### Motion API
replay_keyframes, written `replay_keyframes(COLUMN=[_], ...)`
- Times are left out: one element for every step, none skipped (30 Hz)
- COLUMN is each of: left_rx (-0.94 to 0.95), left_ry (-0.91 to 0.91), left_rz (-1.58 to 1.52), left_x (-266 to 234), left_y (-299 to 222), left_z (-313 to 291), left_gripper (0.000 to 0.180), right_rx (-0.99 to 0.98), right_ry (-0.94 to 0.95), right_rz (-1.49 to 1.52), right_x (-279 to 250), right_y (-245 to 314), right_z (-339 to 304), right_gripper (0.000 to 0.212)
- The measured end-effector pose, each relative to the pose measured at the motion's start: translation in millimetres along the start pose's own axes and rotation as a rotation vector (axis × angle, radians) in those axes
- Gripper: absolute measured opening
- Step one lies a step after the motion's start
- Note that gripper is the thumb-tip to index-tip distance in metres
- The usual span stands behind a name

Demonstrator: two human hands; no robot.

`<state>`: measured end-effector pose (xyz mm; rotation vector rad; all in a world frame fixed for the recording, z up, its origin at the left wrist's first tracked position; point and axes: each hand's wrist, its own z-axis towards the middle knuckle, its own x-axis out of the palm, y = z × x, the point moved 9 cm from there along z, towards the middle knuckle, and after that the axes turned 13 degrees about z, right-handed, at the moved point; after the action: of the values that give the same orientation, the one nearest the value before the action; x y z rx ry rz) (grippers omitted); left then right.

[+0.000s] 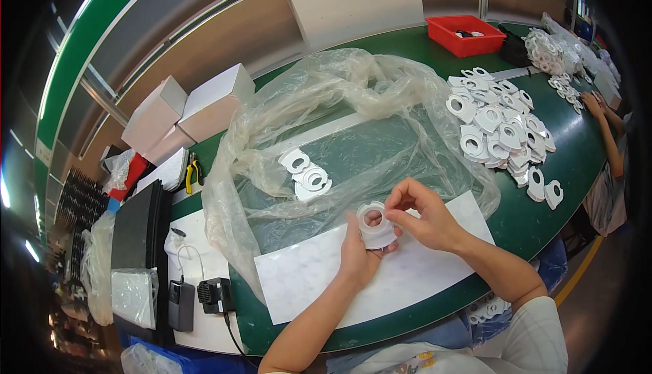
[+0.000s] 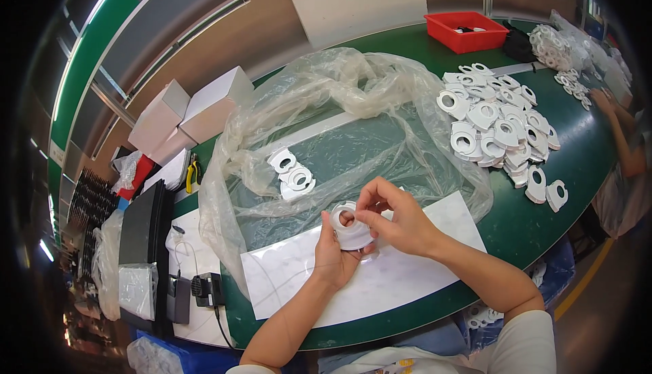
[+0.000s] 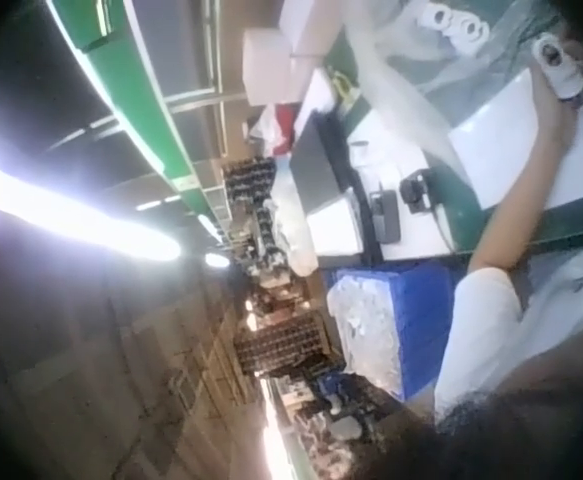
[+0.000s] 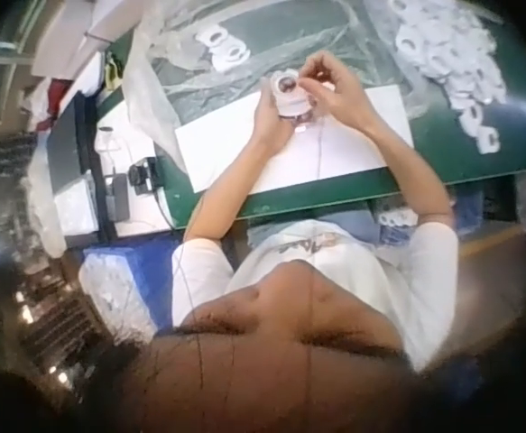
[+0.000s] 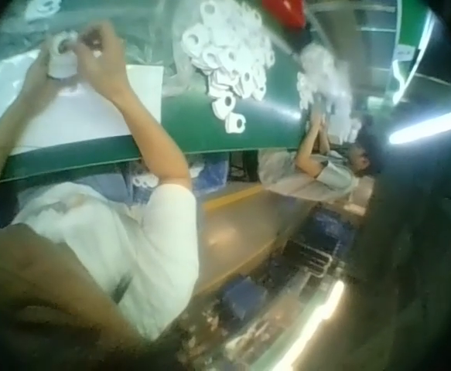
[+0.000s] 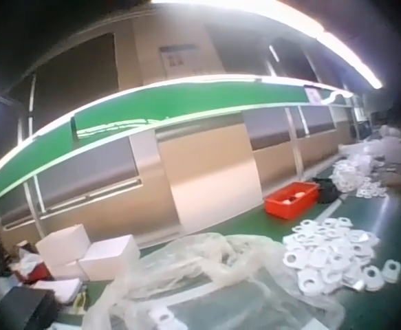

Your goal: The person assembles small plastic electronic components by hand, peeling adhesive backing from adhesive sheets and sticking the plastic components together.

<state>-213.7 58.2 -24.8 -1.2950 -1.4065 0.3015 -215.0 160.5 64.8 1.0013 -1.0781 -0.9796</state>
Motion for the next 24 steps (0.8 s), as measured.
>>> replay_keyframes(left_rx=[0.007,0.007,0.009,0.01,0.01,0.008,0.006,0.004,0.005,0.006,0.005,0.008,0.011,0.011,0.017,0.023,0.022,0.024,0.027,0.026,0.024,0.021,0.021,0.02], left_ry=[0.013,0.014,0.009,0.006,0.005,0.009,0.014,0.016,0.014,0.013,0.014,0.025,0.035,0.035,0.044,0.053,0.054,0.055,0.057,0.057,0.051,0.044,0.045,0.04], left_rz=[-0.002,-0.003,-0.004,-0.005,-0.006,0.004,0.015,0.014,0.017,0.02,0.02,0.019,0.018,0.018,0.015,0.013,0.013,0.011,0.009,0.009,0.01,0.011,0.011,0.015], left_x=[0,0,-1,-1,-2,-1,0,1,1,1,0,0,0,-1,-1,0,1,1,2,2,2,2,3,3], left_y=[1,2,2,2,2,3,3,3,3,3,4,5,5,6,6,6,6,6,6,6,6,7,7,7], left_z=[-1,-2,-2,-3,-5,-6,-6,-7,-7,-8,-8,-7,-7,-7,-6,-6,-5,-5,-5,-5,-4,-4,-4,-4], left_gripper=[0.057,0.057,0.056,0.056,0.056,0.056,0.056,0.056,0.056,0.057,0.057,0.057,0.057,0.057,0.059,0.061,0.061,0.061,0.061,0.061,0.061,0.061,0.061,0.061], right_rx=[-0.045,-0.045,-0.027,-0.009,-0.008,-0.018,-0.029,-0.028,-0.024,-0.02,-0.02,-0.025,-0.031,-0.031,-0.036,-0.041,-0.041,-0.031,-0.022,-0.022,-0.019,-0.016,-0.016,-0.013], right_ry=[0.024,0.023,0.017,0.01,0.01,-0.001,-0.013,-0.015,-0.011,-0.008,-0.009,-0.004,0.002,0.001,0.005,0.008,0.007,0.007,0.007,0.007,0.006,0.005,0.004,0.002], right_rz=[-0.045,-0.046,-0.044,-0.042,-0.043,-0.045,-0.048,-0.048,-0.039,-0.03,-0.03,-0.05,-0.069,-0.069,-0.07,-0.071,-0.071,-0.062,-0.053,-0.053,-0.045,-0.037,-0.038,-0.042], right_x=[0,0,-1,-1,0,-1,-3,-4,-3,-3,-3,-3,-2,-3,-4,-4,-5,-6,-6,-6,-7,-7,-8,-8], right_y=[-5,-7,-10,-13,-15,-15,-15,-16,-18,-19,-19,-19,-18,-19,-19,-19,-19,-20,-20,-20,-20,-20,-19,-19], right_z=[1,0,0,0,-1,-2,-3,-3,-3,-2,-3,-3,-3,-3,-3,-3,-3,-3,-3,-3,-3,-3,-3,-3], right_gripper=[0.013,0.013,0.013,0.013,0.013,0.014,0.014,0.014,0.015,0.015,0.015,0.016,0.016,0.016,0.016,0.016,0.016,0.016,0.015,0.015,0.015,0.015,0.015,0.015])
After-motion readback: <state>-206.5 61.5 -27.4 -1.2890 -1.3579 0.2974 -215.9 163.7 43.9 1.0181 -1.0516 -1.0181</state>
